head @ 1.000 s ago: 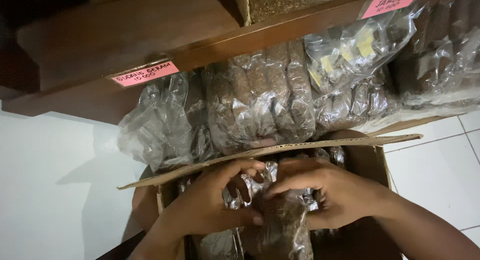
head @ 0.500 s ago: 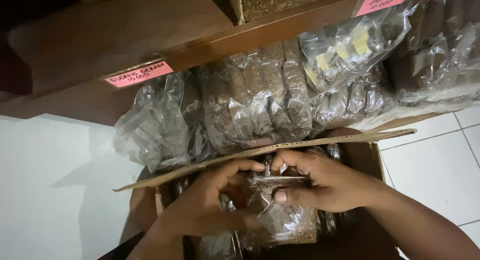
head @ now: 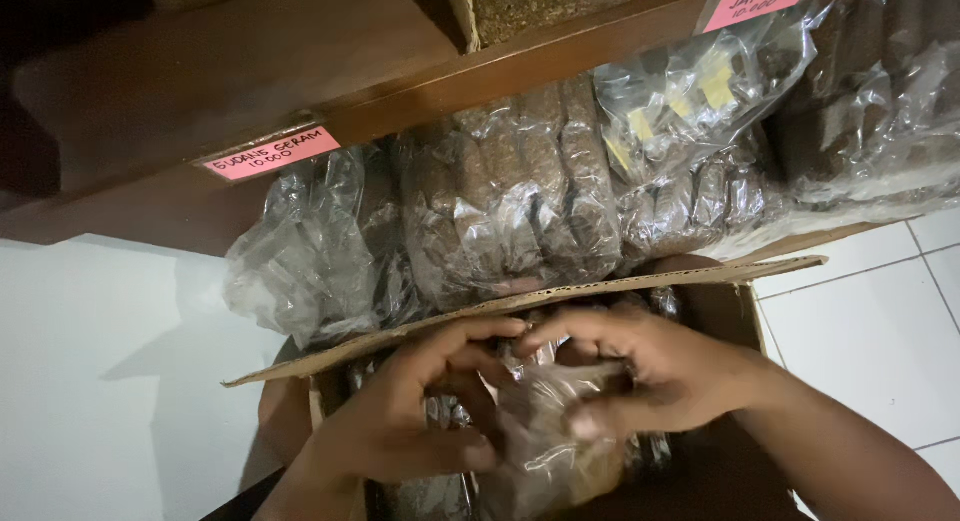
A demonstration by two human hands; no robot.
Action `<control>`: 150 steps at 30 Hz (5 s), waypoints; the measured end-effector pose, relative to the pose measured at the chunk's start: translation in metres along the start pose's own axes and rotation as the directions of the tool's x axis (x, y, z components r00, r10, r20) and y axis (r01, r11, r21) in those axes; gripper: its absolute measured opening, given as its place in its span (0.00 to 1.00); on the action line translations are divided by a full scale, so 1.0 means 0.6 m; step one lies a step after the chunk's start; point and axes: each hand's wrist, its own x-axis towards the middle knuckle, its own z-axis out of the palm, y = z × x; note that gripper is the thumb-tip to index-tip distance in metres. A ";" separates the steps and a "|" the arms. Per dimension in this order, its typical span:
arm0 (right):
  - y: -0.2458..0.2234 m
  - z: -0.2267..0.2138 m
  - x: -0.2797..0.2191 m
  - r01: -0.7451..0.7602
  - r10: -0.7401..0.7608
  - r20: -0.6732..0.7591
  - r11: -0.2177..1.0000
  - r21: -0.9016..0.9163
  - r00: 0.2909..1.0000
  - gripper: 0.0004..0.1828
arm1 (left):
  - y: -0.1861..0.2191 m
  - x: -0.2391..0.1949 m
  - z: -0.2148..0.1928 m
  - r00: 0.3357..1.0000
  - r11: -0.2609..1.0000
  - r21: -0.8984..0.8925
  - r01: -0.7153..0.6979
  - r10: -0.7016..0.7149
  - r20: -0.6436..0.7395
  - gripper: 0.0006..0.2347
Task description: The person takes plastic bags of loose-leaf tobacco from a cardboard box and places them onto a wooden shelf alongside other tobacco products.
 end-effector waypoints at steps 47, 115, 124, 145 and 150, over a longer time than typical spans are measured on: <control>-0.110 0.061 0.080 -0.405 0.315 -0.358 0.889 -0.213 0.879 0.26 | 0.117 -0.150 0.015 0.854 0.989 -0.031 0.144 -0.140 -0.501 0.35; -0.001 -0.042 0.582 -0.261 -0.589 -0.047 -0.284 -0.923 0.807 0.23 | -0.018 0.103 -0.542 -0.067 0.074 0.913 0.402 0.996 -0.052 0.30; 0.005 -0.037 0.594 -0.208 -0.333 -0.188 -0.023 -0.978 0.924 0.18 | 0.010 0.087 -0.510 -0.121 0.335 0.931 0.144 0.940 -0.319 0.18; 0.003 -0.037 0.594 -0.213 -0.345 -0.181 -0.058 -0.975 0.921 0.16 | 0.098 0.020 -0.403 -0.056 0.225 0.873 0.434 0.973 -0.222 0.20; 0.007 -0.031 0.593 -0.230 -0.588 -0.079 -0.186 -0.955 0.805 0.19 | 0.107 0.023 -0.393 -0.186 0.187 0.935 0.302 0.973 -0.134 0.09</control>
